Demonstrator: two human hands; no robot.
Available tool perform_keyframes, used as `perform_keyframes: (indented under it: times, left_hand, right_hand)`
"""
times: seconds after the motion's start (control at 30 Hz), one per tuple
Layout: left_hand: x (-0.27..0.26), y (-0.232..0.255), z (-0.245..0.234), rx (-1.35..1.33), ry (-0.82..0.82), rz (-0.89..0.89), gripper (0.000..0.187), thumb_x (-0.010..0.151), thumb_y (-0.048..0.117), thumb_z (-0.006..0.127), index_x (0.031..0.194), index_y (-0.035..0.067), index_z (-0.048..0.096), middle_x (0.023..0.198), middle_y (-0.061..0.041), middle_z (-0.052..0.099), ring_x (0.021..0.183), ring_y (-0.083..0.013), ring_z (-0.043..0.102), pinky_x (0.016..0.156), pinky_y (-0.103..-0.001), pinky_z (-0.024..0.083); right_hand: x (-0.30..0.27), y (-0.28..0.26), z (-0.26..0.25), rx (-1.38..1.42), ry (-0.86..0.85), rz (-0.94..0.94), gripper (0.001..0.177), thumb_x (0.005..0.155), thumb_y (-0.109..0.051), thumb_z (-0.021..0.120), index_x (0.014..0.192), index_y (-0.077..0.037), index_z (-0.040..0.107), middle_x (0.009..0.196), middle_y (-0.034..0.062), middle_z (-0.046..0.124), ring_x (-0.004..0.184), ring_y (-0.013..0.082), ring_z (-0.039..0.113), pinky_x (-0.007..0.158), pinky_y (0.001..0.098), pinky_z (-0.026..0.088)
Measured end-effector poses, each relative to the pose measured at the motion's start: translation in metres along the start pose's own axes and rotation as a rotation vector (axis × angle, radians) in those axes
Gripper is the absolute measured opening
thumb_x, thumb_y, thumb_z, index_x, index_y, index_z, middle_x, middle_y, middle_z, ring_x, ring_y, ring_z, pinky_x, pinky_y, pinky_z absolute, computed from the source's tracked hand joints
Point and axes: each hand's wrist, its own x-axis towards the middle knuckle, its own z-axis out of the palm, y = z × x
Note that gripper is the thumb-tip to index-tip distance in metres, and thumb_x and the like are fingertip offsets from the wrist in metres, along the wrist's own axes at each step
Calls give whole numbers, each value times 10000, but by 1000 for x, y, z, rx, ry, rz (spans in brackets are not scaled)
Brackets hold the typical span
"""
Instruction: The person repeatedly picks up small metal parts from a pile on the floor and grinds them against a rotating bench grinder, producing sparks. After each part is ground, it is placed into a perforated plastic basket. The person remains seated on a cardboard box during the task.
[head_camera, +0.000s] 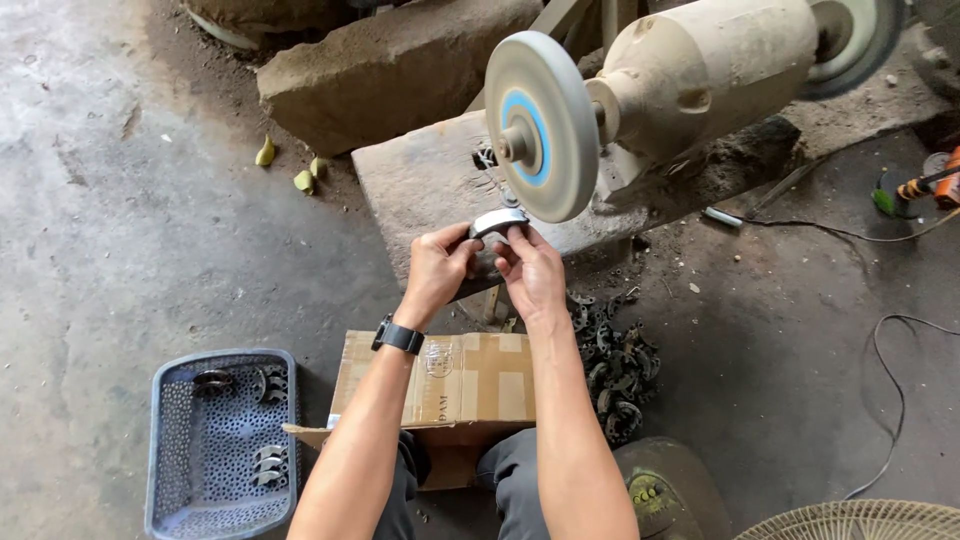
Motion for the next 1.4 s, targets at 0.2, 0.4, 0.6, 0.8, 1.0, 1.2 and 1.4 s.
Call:
perform_keyframes:
  times: [0.2,0.4,0.6,0.8,1.0,1.2,1.4]
  left_hand:
    - [1,2,16,-29,-9,-1,136,928,48,687,1023,-16,760,645,-18,667,574,-45,589,512,-258,490]
    - [-1,9,16,38,69,73,139,914,55,711,1030,-12,750,638,-29,634,580,-40,535,503,-271,454]
    - [1,17,12,75,108,91,167,891,45,720,1048,0,754,661,-61,674,583,-62,573,527,-284,482]
    - [7,5,22,127,135,265,199,872,31,732,1064,-20,739,876,-156,747,733,-166,698,656,-316,551]
    - [5,5,-4,195,144,261,205,864,29,741,1061,-25,728,937,-188,755,787,-250,742,713,-337,566]
    - [-4,-19,-11,200,121,309,238,856,15,727,1090,-25,725,969,-177,756,846,-244,745,768,-330,573]
    - [0,-4,28,82,30,182,218,873,94,737,1048,-35,729,841,-139,750,721,-155,685,678,-312,554]
  right_hand:
    - [9,-2,-8,32,10,-123,166,1014,-118,654,1150,-31,693,945,32,690,765,122,640,576,230,506]
    - [11,3,-7,-2,-25,-155,190,1012,-138,656,1161,-25,694,970,29,695,783,113,636,578,231,500]
    - [8,2,0,-7,-19,-142,199,1011,-151,656,1164,-27,683,1006,33,707,784,114,632,597,233,503]
    - [4,-3,-5,10,33,-163,225,1021,-148,644,1206,-28,687,1041,72,723,789,113,629,612,234,511]
    - [3,5,13,-3,-17,-78,230,1022,-153,613,1218,-40,659,1083,69,720,802,130,657,616,238,530]
    - [0,12,-9,-29,-101,5,252,1023,-125,605,1255,-38,653,1091,71,715,914,168,713,690,243,561]
    - [-12,-8,-36,12,-27,-77,224,1029,-158,634,1213,-36,670,1057,55,741,910,148,708,707,250,559]
